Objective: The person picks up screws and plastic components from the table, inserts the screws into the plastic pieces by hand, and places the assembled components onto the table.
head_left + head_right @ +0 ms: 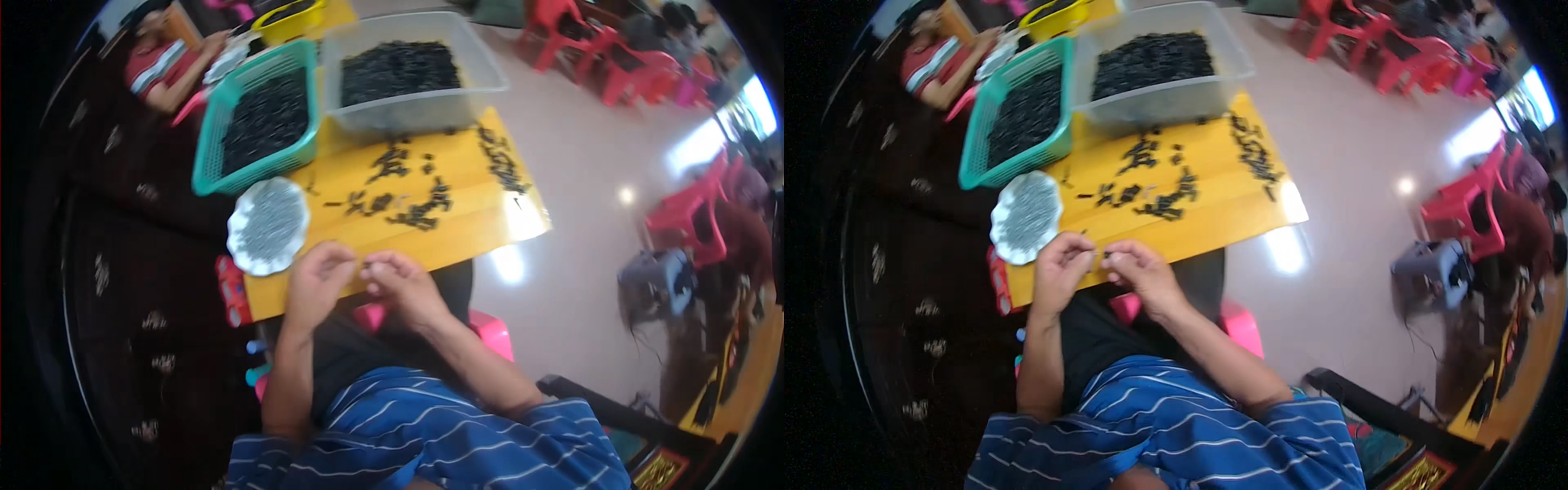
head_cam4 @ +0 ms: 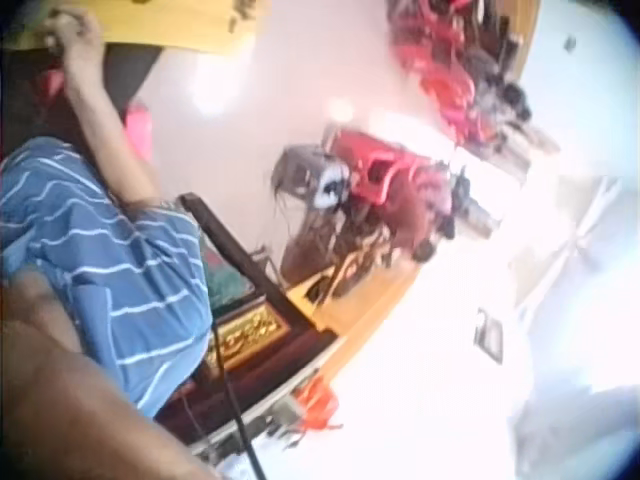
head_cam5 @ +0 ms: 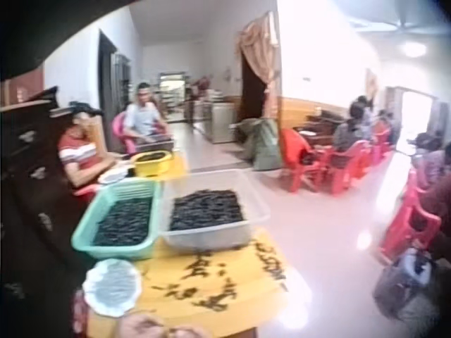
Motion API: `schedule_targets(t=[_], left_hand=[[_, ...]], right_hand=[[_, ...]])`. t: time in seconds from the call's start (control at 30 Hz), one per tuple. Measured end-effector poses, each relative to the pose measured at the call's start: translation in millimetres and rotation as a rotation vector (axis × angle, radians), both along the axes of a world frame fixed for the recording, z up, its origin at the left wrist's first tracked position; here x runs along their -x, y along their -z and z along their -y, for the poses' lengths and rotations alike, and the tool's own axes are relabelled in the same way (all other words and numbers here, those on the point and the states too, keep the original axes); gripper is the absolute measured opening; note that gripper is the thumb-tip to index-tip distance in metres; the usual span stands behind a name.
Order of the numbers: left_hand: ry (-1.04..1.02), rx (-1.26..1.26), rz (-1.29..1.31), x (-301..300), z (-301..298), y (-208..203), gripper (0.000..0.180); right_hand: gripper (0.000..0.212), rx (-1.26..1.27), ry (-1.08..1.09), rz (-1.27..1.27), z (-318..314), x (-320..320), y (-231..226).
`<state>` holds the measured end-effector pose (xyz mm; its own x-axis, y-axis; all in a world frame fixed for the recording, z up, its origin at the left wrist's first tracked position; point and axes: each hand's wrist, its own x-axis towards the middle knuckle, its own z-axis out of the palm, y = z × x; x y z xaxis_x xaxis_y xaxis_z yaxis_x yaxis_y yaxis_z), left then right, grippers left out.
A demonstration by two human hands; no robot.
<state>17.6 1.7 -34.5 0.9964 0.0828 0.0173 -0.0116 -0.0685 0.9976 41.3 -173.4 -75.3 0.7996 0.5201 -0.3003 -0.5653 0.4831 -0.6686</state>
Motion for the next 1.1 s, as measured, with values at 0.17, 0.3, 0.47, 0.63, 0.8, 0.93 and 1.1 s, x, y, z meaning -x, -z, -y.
schedule_targets(t=[0.17, 0.3, 0.47, 0.63, 0.8, 0.93, 1.1], left_hand=[[-0.041, -0.013, 0.006, 13.1, -5.5, -3.9, 0.013], [0.0, -0.088, 0.015, 13.7, -7.1, -6.9, 0.018], [0.005, -0.273, 0.057, 10.4, -8.8, -14.2, 0.018], [-0.007, -0.324, 0.067, 10.6, -10.0, -17.5, 0.019], [0.193, -0.387, -0.024, 9.2, -25.6, -30.6, 0.021], [0.378, -0.054, -0.142, 7.4, -35.2, -26.3, 0.024], [0.259, -0.04, -0.136, -9.9, -29.0, -21.6, 0.018]], right_hand=[[0.016, 0.016, 0.016, 0.099, -11.1, 5.5, -4.4], [0.014, 0.066, 0.018, 0.182, -12.4, 7.3, -5.6], [0.012, 0.073, 0.025, 0.238, -13.3, 7.1, -2.9], [0.011, 0.047, 0.037, 0.261, -15.4, 7.7, -2.6], [0.009, -0.015, -0.096, 0.253, -9.9, 5.6, 1.1], [0.009, -0.061, -0.244, 0.176, -6.3, 3.3, -4.2], [0.011, -0.249, -0.277, -0.015, -4.5, 3.2, -7.4]])
